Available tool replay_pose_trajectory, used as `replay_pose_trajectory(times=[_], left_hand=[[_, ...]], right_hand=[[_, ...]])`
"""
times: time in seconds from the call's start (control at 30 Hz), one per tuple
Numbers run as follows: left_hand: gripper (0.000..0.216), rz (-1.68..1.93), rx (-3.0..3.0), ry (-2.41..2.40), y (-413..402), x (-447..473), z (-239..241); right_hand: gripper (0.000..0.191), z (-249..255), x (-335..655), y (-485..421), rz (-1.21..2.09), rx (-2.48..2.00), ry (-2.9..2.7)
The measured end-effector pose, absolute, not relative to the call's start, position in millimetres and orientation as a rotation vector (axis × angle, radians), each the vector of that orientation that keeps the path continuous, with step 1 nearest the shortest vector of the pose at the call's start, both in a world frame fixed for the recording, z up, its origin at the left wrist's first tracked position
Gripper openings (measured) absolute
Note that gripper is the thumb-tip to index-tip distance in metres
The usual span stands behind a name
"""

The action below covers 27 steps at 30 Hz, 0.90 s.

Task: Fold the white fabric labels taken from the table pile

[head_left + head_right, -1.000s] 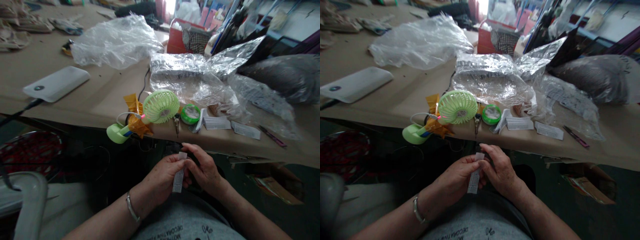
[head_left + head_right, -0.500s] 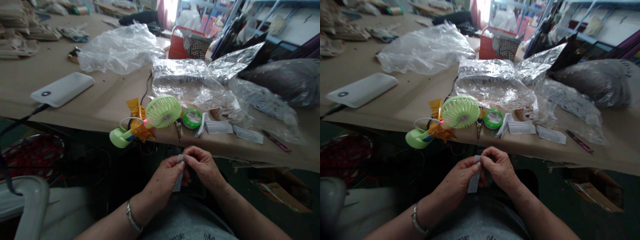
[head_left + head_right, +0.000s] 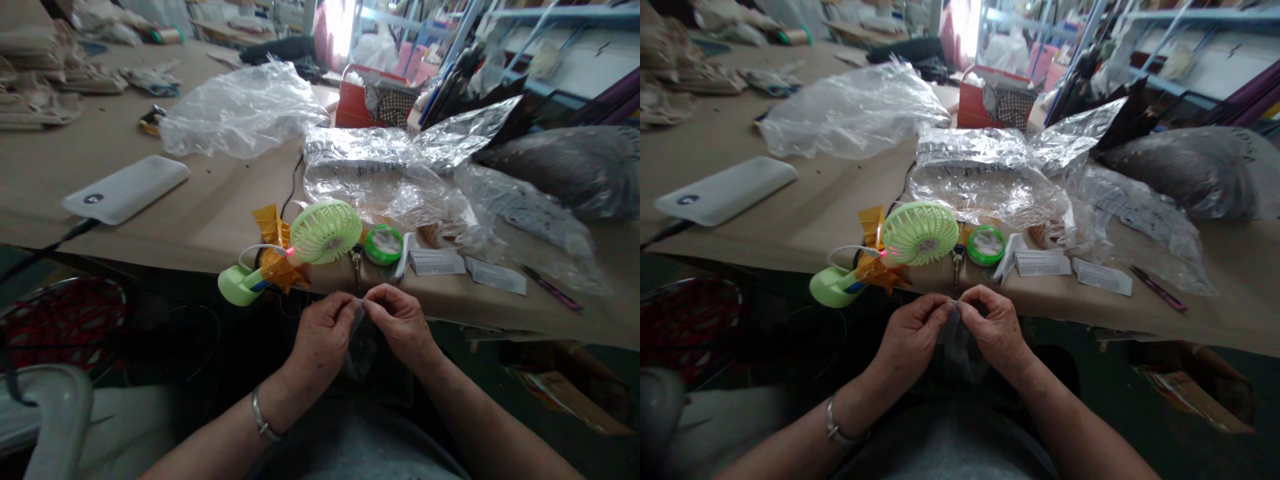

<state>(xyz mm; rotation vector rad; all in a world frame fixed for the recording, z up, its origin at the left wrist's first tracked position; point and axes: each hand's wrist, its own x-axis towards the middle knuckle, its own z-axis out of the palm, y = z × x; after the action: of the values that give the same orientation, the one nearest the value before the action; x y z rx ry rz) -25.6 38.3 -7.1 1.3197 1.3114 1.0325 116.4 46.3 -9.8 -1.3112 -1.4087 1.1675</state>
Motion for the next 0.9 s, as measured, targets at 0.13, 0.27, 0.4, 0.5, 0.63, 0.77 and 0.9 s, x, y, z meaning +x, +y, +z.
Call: replay_pose_trajectory(times=[0.13, 0.27, 0.4, 0.5, 0.63, 0.77, 0.9], left_hand=[[0.017, 1.051, 1.357, 1.323, 40.9, -25.2, -4.7], [0.016, 1.067, 1.375, 1.315, 41.6, -25.1, -5.3], [0.017, 1.066, 1.382, 1.328, 43.1, -25.0, -6.8], [0.017, 1.056, 1.390, 1.348, 44.6, -24.8, -6.0], [0.018, 1.044, 1.397, 1.365, 46.1, -24.6, -3.5], [0.018, 1.049, 1.391, 1.361, 47.3, -24.5, -3.7], [0.018, 1.046, 1.379, 1.360, 48.6, -24.6, -7.2]], right_hand=[[0.011, -9.5, 117.3, 47.9, 1.103, -1.313, -1.452], [0.011, -10.2, 117.1, 49.3, 1.041, -1.324, -1.491], [0.011, -10.7, 115.9, 50.7, 1.026, -1.316, -1.505], [0.011, -10.6, 115.8, 51.8, 1.007, -1.320, -1.521], [0.011, -10.4, 116.4, 52.1, 1.001, -1.332, -1.527], [0.011, -11.4, 116.0, 51.8, 0.986, -1.335, -1.532], [0.011, -12.6, 115.0, 52.9, 0.972, -1.332, -1.525]])
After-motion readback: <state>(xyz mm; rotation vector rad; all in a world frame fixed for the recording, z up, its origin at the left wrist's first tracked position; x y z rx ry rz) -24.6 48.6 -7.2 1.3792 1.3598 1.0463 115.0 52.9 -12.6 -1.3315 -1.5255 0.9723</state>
